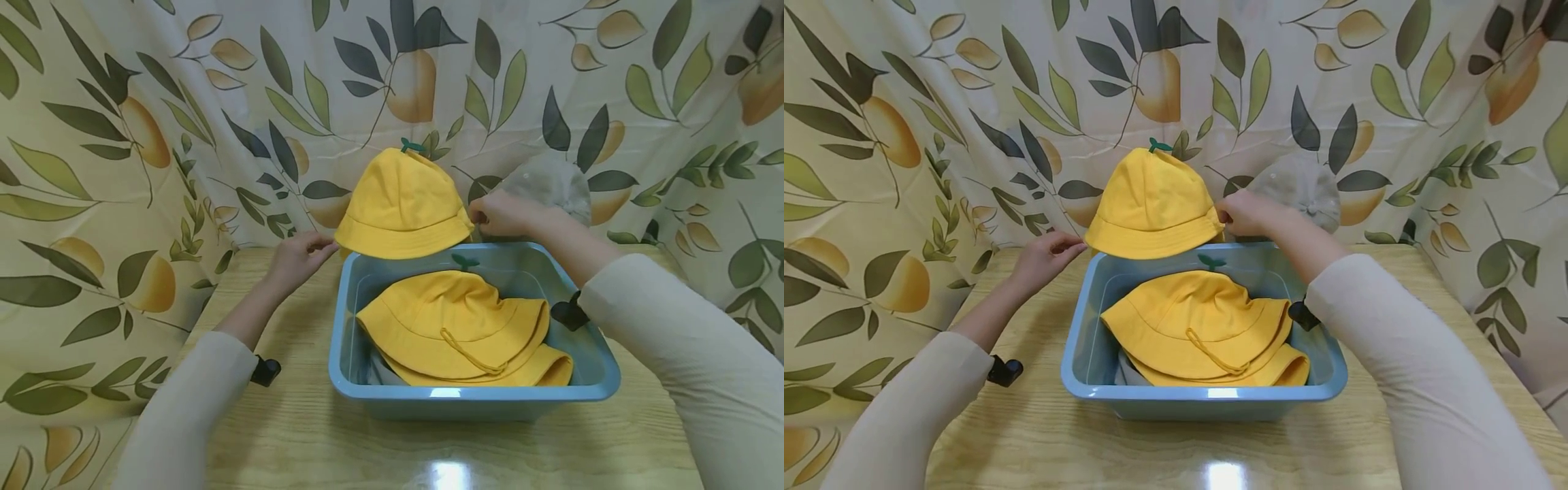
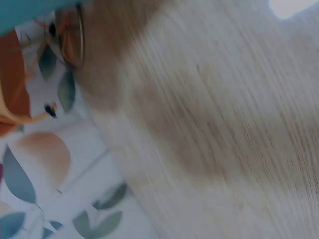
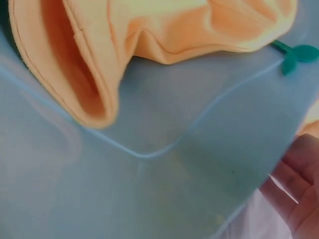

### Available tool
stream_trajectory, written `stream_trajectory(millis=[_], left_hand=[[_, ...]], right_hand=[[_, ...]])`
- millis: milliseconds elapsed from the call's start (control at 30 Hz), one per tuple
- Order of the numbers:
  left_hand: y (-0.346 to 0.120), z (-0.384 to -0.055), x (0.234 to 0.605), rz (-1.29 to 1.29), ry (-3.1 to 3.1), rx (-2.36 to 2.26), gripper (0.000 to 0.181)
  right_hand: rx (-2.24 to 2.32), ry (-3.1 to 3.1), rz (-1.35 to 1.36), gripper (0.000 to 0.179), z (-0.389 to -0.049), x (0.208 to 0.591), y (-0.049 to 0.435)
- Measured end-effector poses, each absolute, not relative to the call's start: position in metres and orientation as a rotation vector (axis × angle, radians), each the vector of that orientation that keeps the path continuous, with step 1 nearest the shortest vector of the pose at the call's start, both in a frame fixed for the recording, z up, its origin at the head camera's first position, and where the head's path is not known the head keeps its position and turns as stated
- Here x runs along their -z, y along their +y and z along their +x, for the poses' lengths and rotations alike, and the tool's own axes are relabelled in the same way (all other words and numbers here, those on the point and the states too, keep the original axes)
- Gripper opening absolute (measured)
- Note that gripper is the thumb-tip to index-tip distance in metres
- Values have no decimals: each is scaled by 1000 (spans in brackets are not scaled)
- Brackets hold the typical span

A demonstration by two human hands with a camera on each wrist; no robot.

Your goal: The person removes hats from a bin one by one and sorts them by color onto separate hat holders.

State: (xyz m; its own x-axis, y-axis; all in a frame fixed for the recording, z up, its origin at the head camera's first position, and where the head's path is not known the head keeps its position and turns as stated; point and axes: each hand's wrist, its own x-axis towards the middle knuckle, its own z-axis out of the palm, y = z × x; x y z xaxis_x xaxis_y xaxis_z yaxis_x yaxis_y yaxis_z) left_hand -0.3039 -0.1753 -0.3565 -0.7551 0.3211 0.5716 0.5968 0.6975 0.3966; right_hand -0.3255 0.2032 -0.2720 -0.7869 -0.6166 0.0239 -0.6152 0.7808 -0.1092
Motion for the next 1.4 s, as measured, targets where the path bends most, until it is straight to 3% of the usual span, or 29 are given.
stream_trajectory(millis=[267, 633, 1100, 1400], left_hand=[[-162, -269, 337, -434, -2585, 1079, 48], [-152, -218, 325, -625, -2701, 797, 70], [-147, -161, 331, -899, -2688, 518, 102], [-144, -146, 339, -957, -2770, 396, 102]], right_hand=[[282, 2942, -928, 9, -315, 255, 202], [317, 2887, -1037, 13, -300, 244, 196], [283, 2688, -1286, 17, -280, 249, 153], [239, 2572, -1474, 20, -273, 261, 112]])
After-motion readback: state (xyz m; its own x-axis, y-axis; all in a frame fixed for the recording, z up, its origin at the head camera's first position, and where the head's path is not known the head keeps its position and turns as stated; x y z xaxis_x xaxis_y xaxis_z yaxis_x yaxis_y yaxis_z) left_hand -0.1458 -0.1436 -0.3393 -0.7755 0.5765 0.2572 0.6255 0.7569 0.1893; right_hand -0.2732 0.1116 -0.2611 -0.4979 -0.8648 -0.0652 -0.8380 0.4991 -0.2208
